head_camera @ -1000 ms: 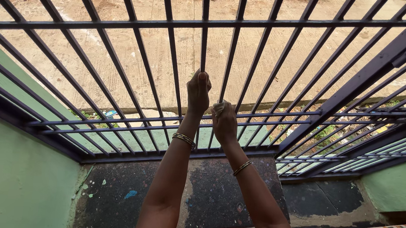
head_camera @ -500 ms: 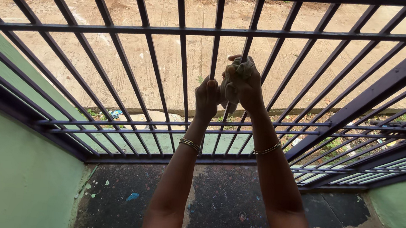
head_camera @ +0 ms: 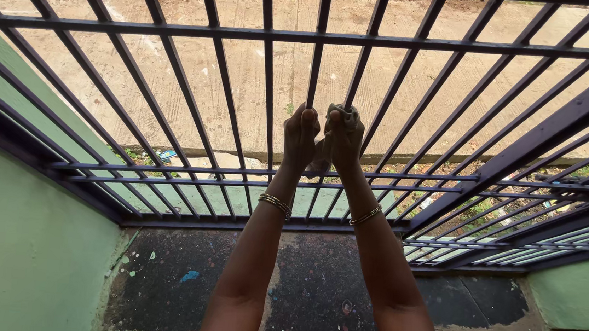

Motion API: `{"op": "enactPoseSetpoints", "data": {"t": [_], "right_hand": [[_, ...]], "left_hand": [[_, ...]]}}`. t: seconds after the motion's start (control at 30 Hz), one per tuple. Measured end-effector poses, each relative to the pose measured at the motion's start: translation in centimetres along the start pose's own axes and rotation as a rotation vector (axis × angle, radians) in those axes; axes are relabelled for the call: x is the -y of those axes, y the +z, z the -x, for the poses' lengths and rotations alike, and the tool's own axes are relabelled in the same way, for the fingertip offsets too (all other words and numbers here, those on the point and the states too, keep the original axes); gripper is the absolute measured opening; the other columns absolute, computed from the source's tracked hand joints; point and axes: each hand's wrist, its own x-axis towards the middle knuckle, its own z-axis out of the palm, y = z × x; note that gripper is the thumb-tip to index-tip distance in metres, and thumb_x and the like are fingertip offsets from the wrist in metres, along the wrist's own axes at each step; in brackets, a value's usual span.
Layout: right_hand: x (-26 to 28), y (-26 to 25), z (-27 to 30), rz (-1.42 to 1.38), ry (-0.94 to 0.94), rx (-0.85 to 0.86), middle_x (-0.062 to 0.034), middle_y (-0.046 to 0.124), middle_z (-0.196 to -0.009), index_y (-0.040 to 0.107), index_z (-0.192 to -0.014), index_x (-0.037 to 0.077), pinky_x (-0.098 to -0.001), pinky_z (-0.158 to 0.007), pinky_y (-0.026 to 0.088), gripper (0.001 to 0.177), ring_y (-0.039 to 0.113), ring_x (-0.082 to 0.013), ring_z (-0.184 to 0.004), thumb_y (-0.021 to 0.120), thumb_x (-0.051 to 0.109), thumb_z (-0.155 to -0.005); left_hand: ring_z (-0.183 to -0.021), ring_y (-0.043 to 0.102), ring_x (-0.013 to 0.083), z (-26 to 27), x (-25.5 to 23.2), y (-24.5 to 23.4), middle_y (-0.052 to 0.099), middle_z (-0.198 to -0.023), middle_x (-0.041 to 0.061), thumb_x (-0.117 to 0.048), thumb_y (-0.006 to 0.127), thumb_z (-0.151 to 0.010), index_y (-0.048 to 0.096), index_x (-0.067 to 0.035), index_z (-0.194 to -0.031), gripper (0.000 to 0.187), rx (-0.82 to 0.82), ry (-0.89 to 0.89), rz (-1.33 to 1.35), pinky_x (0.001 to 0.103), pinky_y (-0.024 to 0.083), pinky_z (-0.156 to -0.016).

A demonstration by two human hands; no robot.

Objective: The person cleans the metal bars of a window grill with a cloth, wiping up and down the length of the individual bars.

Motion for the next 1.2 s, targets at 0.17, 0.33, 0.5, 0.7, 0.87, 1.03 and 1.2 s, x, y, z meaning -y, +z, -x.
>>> {"op": "enactPoseSetpoints", "data": {"t": [0.17,0.33,0.5,0.7,0.87,1.03,1.2], "right_hand": [[-2.3,0.1,5.2,0.186,0.012,-0.067,0.0046,0.053,-0.079,0.061,-0.104,0.002,-0.0223,-0.058,0.036,0.018,0.045,-0.0027,-0.067,0.065,0.020,-0.106],[-1.9,0.1,7.3,0.526,0.081,-0.115,-0.0014,0.056,-0.068,0.063,-0.097,0.001,-0.0252,-0.054,0.041,0.025,0.052,-0.0069,-0.062,0.065,0.024,-0.105],[0.6,1.5,9.3,1.064,-0.126,-0.078,-0.0185,0.066,-0.085,0.051,-0.113,-0.003,-0.0465,-0.070,0.052,0.025,0.068,-0.0382,-0.079,0.061,0.018,-0.103],[2.0,1.7,10.7,1.352,-0.228,-0.069,-0.0245,0.066,-0.092,0.050,-0.130,-0.010,-0.0510,-0.074,0.054,0.044,0.067,-0.0428,-0.085,0.064,0.014,-0.097],[2.0,1.3,10.3,1.311,0.022,-0.047,-0.0218,0.069,-0.093,0.055,-0.126,-0.002,-0.0498,-0.077,0.055,0.037,0.069,-0.0399,-0.089,0.068,0.019,-0.098],[3.4,3.6,8.8,1.190,0.173,-0.104,-0.0203,0.071,-0.102,0.059,-0.120,0.001,-0.0474,-0.079,0.055,0.027,0.071,-0.0368,-0.095,0.064,0.019,-0.101],[8.2,7.3,2.5,0.943,-0.224,-0.251,-0.0202,0.064,-0.111,0.046,-0.138,-0.005,-0.0411,-0.085,0.056,0.044,0.069,-0.0311,-0.101,0.056,0.027,-0.111]], "left_hand": [[-0.054,0.035,0.0055,0.1,-0.8,0.1,0.039,-0.061,-0.003,-0.045,0.038,-0.114,0.049,-0.009,-0.084,0.048,0.010,0.025,-0.020,0.027,0.029,-0.050],[-0.055,0.032,0.0052,0.3,-0.7,0.3,0.034,-0.063,-0.004,-0.046,0.040,-0.114,0.045,-0.010,-0.083,0.048,0.022,-0.023,0.085,0.027,0.027,-0.050],[-0.053,0.031,0.0044,0.1,-0.9,0.4,0.033,-0.062,-0.005,-0.048,0.039,-0.112,0.045,-0.011,-0.081,0.049,0.005,-0.037,0.054,0.026,0.025,-0.048],[-0.053,0.032,0.0053,0.3,-0.5,0.2,0.033,-0.062,-0.004,-0.050,0.039,-0.112,0.045,-0.010,-0.081,0.051,0.011,-0.026,0.064,0.026,0.026,-0.048],[-0.053,0.033,0.0055,0.1,-0.6,0.0,0.034,-0.061,-0.005,-0.051,0.038,-0.112,0.046,-0.010,-0.080,0.052,0.001,-0.015,0.028,0.027,0.027,-0.049],[-0.052,0.036,0.0053,0.0,-0.5,0.0,0.036,-0.059,-0.004,-0.052,0.037,-0.112,0.046,-0.010,-0.080,0.053,-0.002,0.009,-0.001,0.027,0.029,-0.048],[-0.055,0.040,0.0065,0.0,-0.5,-0.1,0.042,-0.061,-0.002,-0.049,0.039,-0.112,0.049,-0.008,-0.082,0.052,-0.012,-0.007,-0.037,0.028,0.032,-0.050]]}}
